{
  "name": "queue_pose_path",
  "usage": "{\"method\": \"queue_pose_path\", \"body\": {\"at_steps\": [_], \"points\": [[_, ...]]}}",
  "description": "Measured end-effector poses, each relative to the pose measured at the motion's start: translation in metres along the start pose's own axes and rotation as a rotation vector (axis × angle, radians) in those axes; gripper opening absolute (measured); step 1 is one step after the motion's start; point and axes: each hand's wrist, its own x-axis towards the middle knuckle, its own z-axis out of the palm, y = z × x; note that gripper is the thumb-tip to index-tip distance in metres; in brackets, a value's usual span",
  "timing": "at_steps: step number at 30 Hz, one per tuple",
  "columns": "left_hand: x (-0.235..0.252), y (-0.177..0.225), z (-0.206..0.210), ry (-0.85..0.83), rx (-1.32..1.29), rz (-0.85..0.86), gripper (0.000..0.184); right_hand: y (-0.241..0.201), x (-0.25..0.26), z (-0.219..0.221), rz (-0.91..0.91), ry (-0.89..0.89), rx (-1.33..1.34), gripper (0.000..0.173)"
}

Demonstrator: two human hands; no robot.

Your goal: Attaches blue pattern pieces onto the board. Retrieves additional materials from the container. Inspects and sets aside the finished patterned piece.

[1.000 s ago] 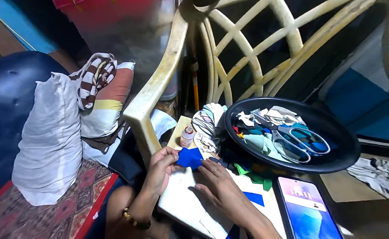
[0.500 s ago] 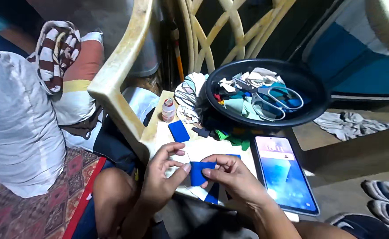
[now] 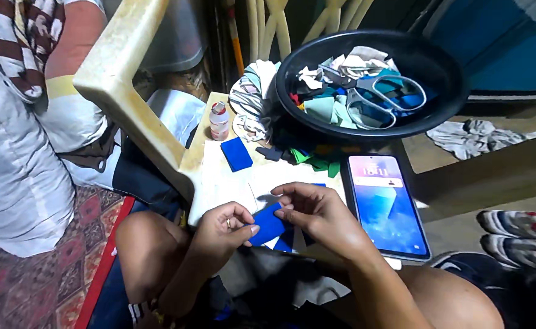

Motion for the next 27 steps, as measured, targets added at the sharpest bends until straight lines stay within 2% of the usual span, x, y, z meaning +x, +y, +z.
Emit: {"method": "queue_pose_path", "body": {"at_steps": [4,8,14,19,24,27], "points": [[0.0,-0.007,0.004,0.098,0.17,-0.006,0.01,0.006,0.001,0.008,-0.048,0.047,-0.128,0.022],[0.001,-0.014,0.008,0.166,0.389,0.088,0.009,0.011,0.004,0.013,-0.11,0.08,-0.304,0.028],[0.004,-0.022,0.009,0.214,0.544,0.219,0.009,0.015,0.007,0.013,-0.151,0.094,-0.373,0.027],[0.003,-0.021,0.01,0.23,0.54,0.229,0.009,0.015,0.006,0.012,-0.151,0.092,-0.351,0.027],[0.0,-0.004,0.007,0.164,0.24,0.012,0.013,0.01,0.005,0.009,-0.121,0.079,-0.273,0.027],[0.002,-0.011,0.008,0.186,0.393,0.07,0.01,0.014,0.007,0.011,-0.135,0.083,-0.324,0.028]]}}
